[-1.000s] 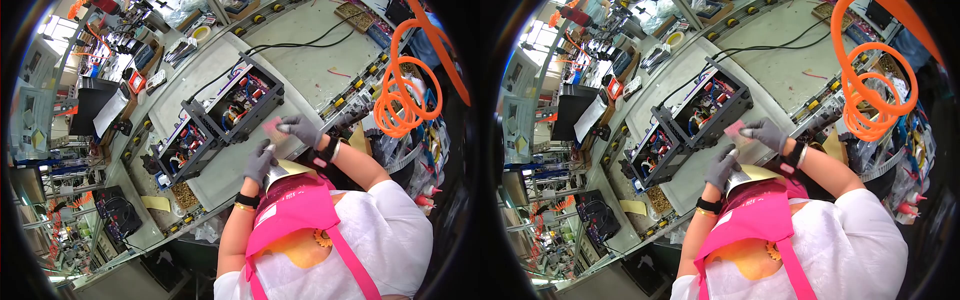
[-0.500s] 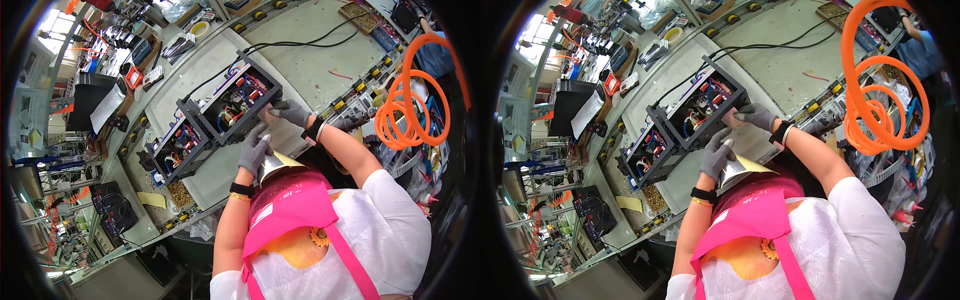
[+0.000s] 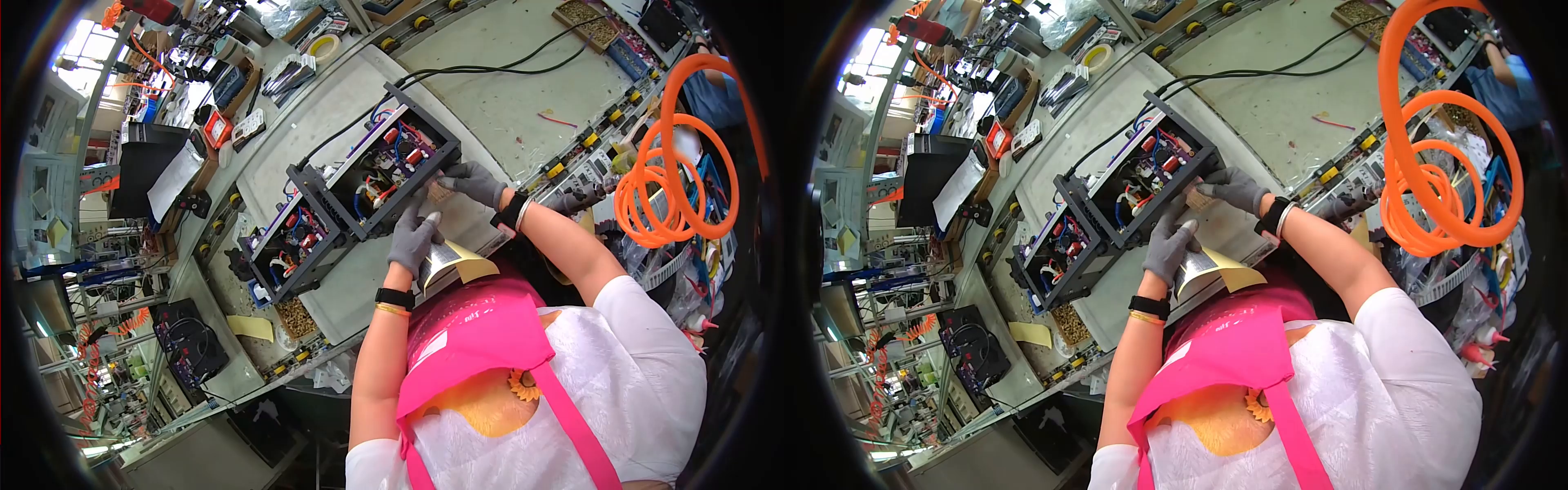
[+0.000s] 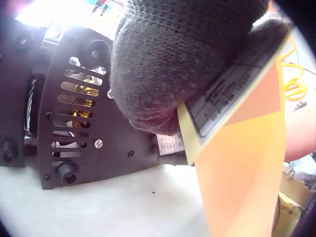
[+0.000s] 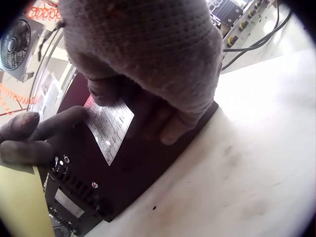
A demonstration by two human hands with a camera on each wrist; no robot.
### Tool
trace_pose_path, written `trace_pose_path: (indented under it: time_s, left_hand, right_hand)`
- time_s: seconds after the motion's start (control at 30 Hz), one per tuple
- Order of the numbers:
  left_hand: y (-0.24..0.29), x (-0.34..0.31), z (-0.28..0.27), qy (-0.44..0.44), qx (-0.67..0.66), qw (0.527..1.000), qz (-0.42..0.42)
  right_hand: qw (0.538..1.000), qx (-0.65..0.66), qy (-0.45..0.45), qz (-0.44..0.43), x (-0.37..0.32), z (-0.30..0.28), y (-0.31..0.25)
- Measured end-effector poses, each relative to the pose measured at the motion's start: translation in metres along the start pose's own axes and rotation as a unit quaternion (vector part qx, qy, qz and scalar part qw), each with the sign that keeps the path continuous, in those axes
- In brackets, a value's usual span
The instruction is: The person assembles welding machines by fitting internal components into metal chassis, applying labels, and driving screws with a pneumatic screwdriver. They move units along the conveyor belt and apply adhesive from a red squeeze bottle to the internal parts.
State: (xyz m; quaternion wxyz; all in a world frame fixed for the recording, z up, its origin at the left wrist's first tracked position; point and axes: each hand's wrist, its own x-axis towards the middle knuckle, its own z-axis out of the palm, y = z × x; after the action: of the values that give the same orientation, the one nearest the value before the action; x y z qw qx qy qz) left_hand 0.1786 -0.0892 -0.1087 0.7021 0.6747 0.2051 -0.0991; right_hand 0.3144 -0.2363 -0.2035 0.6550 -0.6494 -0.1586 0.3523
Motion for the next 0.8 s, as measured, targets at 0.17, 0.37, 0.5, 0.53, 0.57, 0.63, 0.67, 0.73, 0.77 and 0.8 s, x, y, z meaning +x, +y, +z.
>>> trace_pose_path:
  time_s: [0.17,0.37,0.5,0.53,0.57,0.63,0.67,0.73,0.77,0.8]
  left_hand:
    - [-0.003,0.001,0.000,0.002,0.018,1.000,0.008]
    - [0.005,-0.019,-0.012,-0.004,0.033,0.999,-0.034]
    - [0.005,-0.047,-0.018,0.001,0.033,0.999,-0.034]
    - [0.001,-0.052,-0.021,0.003,0.028,0.999,-0.034]
    - [-0.001,-0.057,-0.024,0.005,0.024,0.999,-0.033]
    - [0.005,-0.071,-0.022,0.033,0.001,0.999,-0.023]
    - [0.007,-0.078,-0.024,0.046,-0.015,0.999,-0.016]
    - [0.014,-0.094,-0.028,0.080,-0.045,0.996,0.003]
    - [0.019,-0.104,-0.028,0.121,-0.031,0.991,0.044]
    - [0.025,-0.111,-0.027,0.159,-0.017,0.983,0.089]
  right_hand:
    - [0.975,-0.208,0.072,0.020,0.001,0.002,-0.012]
    - [0.974,-0.226,-0.014,-0.016,-0.016,-0.006,-0.041]
    - [0.992,0.000,-0.123,0.020,-0.013,0.012,-0.059]
    - [0.991,-0.070,-0.108,-0.024,-0.002,0.014,-0.044]
    - [0.993,-0.091,-0.061,0.035,0.000,0.014,-0.029]
    - [0.979,-0.128,0.038,0.154,-0.001,0.017,-0.019]
    - [0.982,-0.115,0.041,0.145,0.000,0.017,-0.016]
    - [0.991,-0.091,0.052,0.086,-0.007,0.019,-0.016]
    - [0.994,-0.076,0.061,0.057,-0.012,0.023,-0.016]
    - [0.987,-0.124,0.023,0.099,-0.020,0.023,-0.030]
